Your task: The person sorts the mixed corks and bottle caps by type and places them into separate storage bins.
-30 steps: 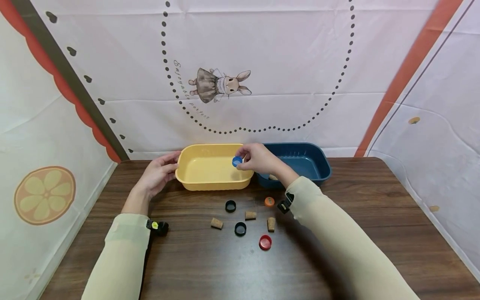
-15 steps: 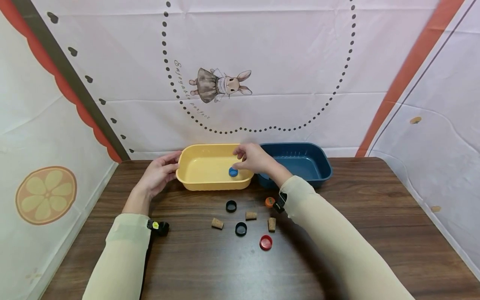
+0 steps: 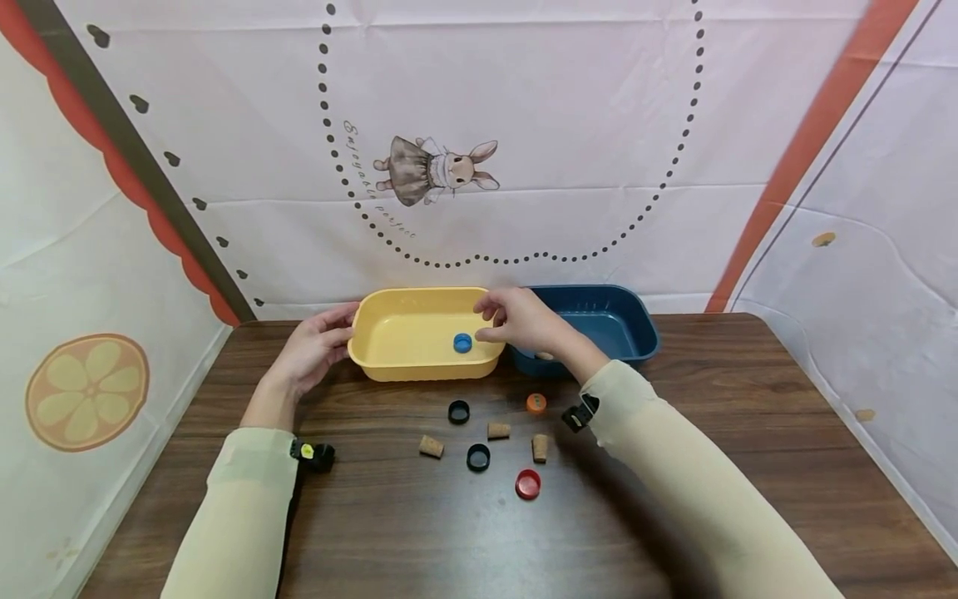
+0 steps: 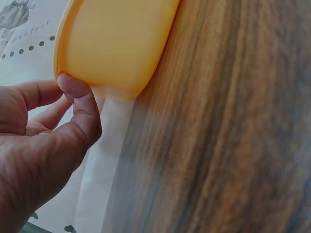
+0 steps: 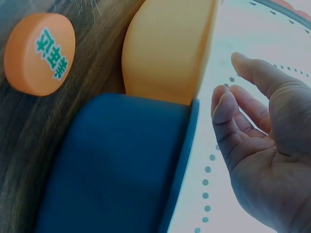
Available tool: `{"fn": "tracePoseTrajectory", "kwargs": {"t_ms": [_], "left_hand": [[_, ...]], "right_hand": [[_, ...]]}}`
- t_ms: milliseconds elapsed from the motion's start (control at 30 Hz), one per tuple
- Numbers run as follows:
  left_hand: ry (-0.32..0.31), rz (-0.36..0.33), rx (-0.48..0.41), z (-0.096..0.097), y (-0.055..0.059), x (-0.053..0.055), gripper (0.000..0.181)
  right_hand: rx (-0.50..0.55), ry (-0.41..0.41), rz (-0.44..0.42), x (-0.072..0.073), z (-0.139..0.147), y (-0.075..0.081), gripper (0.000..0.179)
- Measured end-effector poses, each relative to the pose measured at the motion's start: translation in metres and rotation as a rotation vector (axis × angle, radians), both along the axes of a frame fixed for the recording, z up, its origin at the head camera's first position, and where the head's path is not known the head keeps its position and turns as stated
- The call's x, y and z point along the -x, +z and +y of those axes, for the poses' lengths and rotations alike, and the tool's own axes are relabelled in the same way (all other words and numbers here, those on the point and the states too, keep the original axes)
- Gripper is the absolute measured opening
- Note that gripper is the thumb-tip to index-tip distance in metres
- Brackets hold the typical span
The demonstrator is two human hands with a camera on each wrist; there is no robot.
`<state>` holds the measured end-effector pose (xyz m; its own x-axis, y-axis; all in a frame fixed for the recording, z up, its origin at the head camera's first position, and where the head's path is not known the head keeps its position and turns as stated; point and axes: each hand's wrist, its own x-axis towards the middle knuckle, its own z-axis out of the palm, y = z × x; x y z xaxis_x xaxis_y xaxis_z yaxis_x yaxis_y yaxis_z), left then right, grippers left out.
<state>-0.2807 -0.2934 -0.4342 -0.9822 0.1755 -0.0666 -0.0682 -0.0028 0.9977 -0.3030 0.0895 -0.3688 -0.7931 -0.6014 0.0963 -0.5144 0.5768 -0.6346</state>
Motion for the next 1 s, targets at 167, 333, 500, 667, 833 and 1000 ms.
{"fn": "tracePoseTrajectory", "kwargs": {"t_ms": [167, 333, 500, 667, 833, 1000], "left_hand": [[0.001, -0.003, 0.0, 0.0, -0.001, 0.0, 0.058], [-0.001, 0.007, 0.006, 0.001, 0.0, -0.001, 0.059], [-0.004, 0.009, 0.0, 0.001, 0.0, -0.001, 0.058], [-0.005, 0.003, -0.002, 0.0, 0.001, 0.0, 0.058], [-0.009, 0.001, 0.011, 0.0, 0.002, 0.0, 0.058], [-0.006, -0.005, 0.009, 0.0, 0.001, 0.0, 0.058]], "right_hand": [[0.003, -0.001, 0.013, -0.012, 0.008, 0.004, 0.037], [-0.006, 0.002, 0.041, -0.024, 0.014, 0.007, 0.035], [0.005, 0.001, 0.027, -0.036, 0.021, 0.012, 0.035], [0.023, 0.02, 0.022, -0.047, 0.03, 0.014, 0.036], [0.006, 0.033, 0.026, -0.058, 0.043, 0.011, 0.037], [-0.006, 0.045, 0.031, -0.068, 0.056, 0.005, 0.036]]}}
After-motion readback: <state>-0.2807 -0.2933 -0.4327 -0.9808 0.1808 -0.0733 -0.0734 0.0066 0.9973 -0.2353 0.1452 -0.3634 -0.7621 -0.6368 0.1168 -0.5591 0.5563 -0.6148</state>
